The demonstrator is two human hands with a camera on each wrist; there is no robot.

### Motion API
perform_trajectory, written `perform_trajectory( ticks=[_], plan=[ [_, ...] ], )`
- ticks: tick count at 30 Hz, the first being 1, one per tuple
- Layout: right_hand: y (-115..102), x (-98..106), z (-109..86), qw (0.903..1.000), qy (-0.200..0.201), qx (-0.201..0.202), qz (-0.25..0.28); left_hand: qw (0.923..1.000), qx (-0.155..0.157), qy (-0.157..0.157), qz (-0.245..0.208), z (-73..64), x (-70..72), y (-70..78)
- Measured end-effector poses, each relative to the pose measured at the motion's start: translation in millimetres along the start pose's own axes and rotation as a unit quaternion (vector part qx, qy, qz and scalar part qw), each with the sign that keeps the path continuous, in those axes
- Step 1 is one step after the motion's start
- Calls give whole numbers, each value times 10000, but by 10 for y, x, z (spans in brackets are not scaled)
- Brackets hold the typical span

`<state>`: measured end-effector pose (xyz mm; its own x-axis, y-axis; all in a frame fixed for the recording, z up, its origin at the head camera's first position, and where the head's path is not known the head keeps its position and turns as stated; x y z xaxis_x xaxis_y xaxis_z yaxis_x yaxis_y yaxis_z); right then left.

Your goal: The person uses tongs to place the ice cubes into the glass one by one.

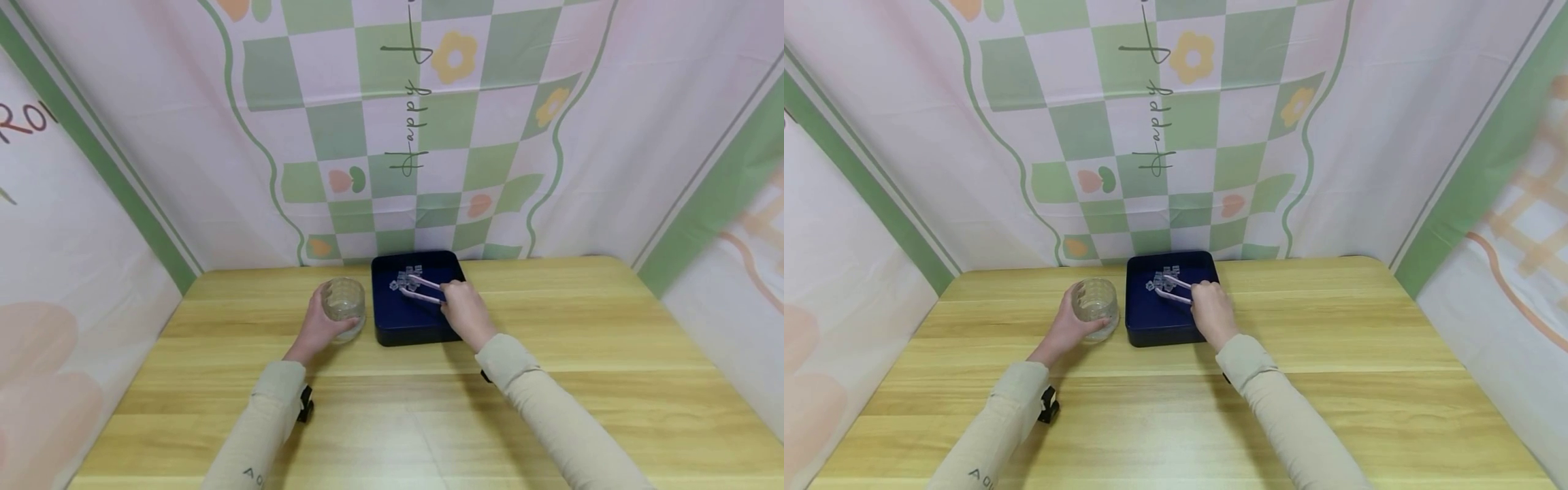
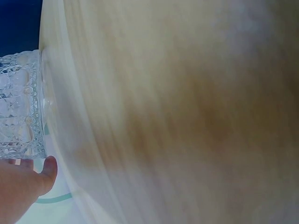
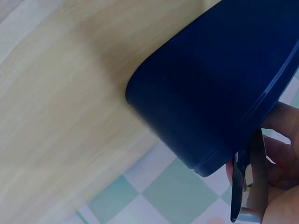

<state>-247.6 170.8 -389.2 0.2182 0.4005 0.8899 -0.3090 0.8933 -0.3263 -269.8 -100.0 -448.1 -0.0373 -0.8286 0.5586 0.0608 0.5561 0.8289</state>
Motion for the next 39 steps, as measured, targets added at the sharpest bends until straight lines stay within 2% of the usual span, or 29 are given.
perform_trajectory(
  ticks=[7, 20, 26, 32, 39],
  plan=[
    [4, -23, -1, 9999, -101, 50, -54, 10000, -23, 25, -28, -1, -7, 13],
    [12, -29, -20, 9997, 151, 139, -132, 10000, -50, 46, -59, -6, 2, 22],
    [2, -30, -18, 9998, -26, 92, -146, 10000, -54, 39, -17, -9, 5, 22],
    [-1, -30, -21, 9998, 4, 148, -151, 10000, -59, 41, 5, -19, 13, 35],
    [16, -41, -12, 9998, -154, -14, -151, 10000, -58, 35, 8, -10, 5, 20]
  ],
)
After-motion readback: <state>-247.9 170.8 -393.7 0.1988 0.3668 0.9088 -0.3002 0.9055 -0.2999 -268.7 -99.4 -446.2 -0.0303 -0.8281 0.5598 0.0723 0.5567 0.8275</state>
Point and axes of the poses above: each hand's wrist, its own z-axis towards the middle knuckle, its own x-axis out of the back of the hand, y = z × x, the point moved 3 cm from there along z, towards the middle knuckle, and after that the axes turned 7 degrees about z, right-handed, at the moved point
